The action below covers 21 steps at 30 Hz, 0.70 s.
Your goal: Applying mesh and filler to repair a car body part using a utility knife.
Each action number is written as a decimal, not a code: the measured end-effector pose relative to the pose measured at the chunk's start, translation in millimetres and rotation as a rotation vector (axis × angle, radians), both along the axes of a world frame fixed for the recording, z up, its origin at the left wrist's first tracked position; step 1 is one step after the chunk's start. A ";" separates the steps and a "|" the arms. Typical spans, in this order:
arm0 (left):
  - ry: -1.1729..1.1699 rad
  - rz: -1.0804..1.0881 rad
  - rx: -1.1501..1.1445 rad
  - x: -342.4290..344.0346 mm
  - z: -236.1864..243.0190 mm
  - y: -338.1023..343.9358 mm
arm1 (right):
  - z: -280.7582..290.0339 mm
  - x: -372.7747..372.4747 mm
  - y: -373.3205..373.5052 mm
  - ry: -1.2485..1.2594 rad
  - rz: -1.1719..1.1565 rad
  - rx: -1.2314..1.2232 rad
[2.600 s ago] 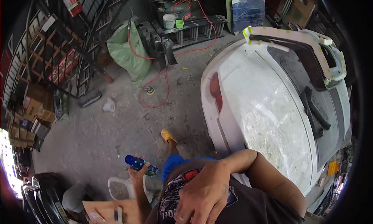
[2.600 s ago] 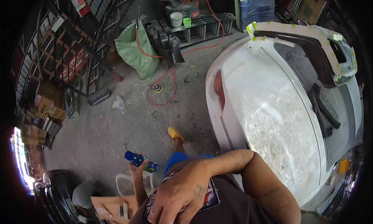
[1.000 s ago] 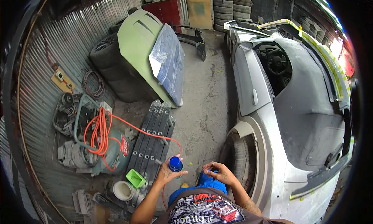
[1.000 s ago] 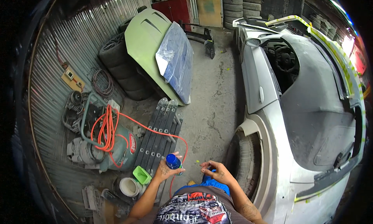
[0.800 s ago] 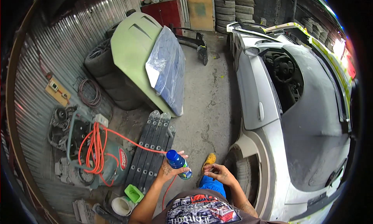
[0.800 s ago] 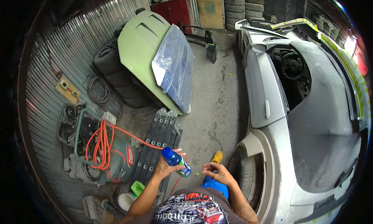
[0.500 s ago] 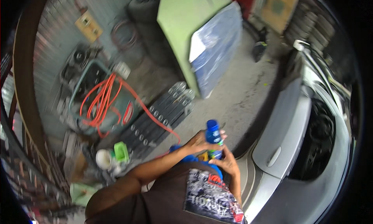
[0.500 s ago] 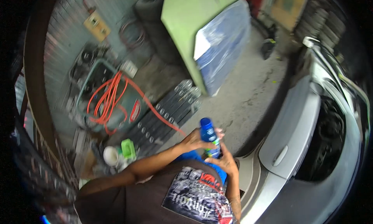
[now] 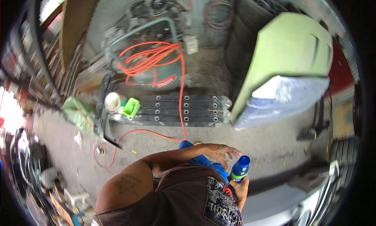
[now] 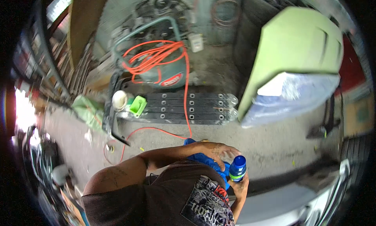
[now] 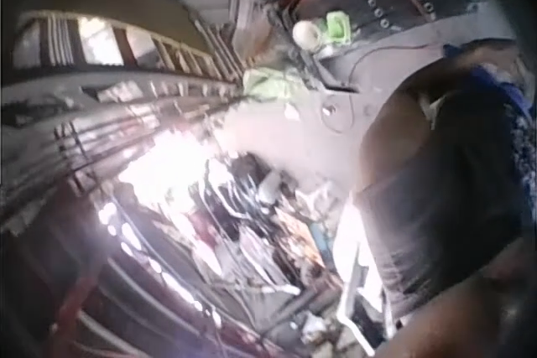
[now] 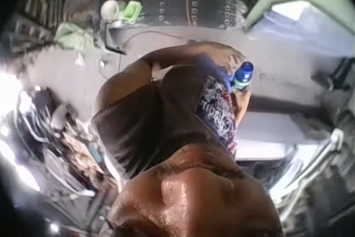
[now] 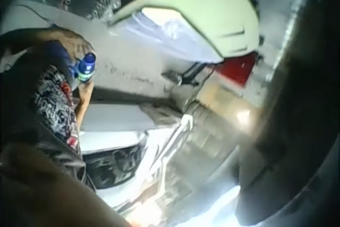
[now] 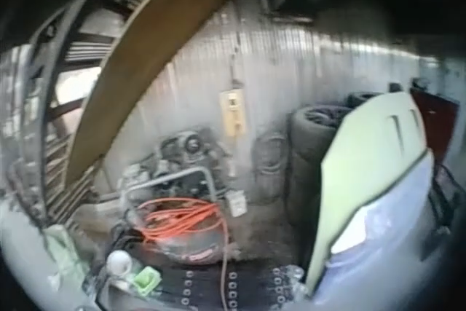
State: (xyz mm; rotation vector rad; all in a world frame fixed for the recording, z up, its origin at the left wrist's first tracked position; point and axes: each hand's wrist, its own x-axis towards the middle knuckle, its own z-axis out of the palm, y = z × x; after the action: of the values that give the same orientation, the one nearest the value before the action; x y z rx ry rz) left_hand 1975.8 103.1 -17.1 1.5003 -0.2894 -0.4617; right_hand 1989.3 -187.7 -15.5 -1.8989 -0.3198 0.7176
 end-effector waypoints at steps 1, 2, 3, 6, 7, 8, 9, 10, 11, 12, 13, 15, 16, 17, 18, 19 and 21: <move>0.099 0.123 0.071 -7.5 -11.0 13.6 | -4.5 16.4 4.8 -0.015 0.053 0.021; 0.109 0.316 0.270 -11.9 -26.7 21.4 | -6.0 34.8 8.2 0.044 0.104 0.076; 0.139 0.526 0.471 -22.9 -49.7 29.4 | -12.4 54.9 14.4 0.112 0.175 0.128; 0.012 0.774 0.799 -68.3 -73.6 57.7 | -15.2 104.0 46.4 0.442 0.271 0.343; 0.191 0.803 0.691 -82.2 -54.2 62.5 | -18.5 119.1 55.1 0.459 0.336 0.334; 0.355 0.839 0.575 -96.6 -40.1 66.5 | -23.3 140.3 70.0 0.313 0.524 0.229; 0.372 0.908 0.578 -113.0 -35.4 66.1 | -26.2 156.3 87.8 0.155 0.702 0.133; 0.282 1.096 0.492 -134.9 -35.4 57.8 | -17.7 163.4 107.2 0.128 0.812 0.082; 0.173 1.258 0.401 -152.6 -37.1 47.4 | -24.3 168.5 115.7 0.127 0.855 0.077; 0.204 1.322 0.443 -173.5 -42.9 38.5 | -37.9 171.9 127.8 0.028 0.900 0.073; 0.210 1.372 0.440 -197.4 -52.2 26.9 | -22.4 160.7 150.7 -0.070 0.954 0.076; 0.287 1.577 0.433 -235.1 -67.1 4.8 | -8.8 145.3 189.3 0.023 1.061 0.038; 0.276 1.590 0.419 -244.6 -54.1 -0.3 | -21.5 138.7 203.6 -0.055 1.152 0.019; 0.374 1.619 0.388 -254.6 -40.0 -6.5 | -30.9 134.3 215.9 -0.134 1.240 0.001; 0.482 1.649 0.361 -265.3 -22.8 -9.4 | -21.9 110.4 231.6 -0.020 1.221 0.032; 0.473 1.663 0.358 -277.1 -18.7 -10.4 | -19.6 91.8 250.4 -0.031 1.233 0.034; 0.444 1.861 0.031 -302.4 -14.1 -12.5 | -21.9 53.3 280.9 -0.295 1.425 0.153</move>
State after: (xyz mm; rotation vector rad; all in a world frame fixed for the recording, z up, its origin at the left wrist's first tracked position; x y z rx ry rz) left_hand 1673.4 90.6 -31.2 1.0761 1.3899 0.7154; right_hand 2042.7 93.2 -37.4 -1.3946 -1.9403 1.2199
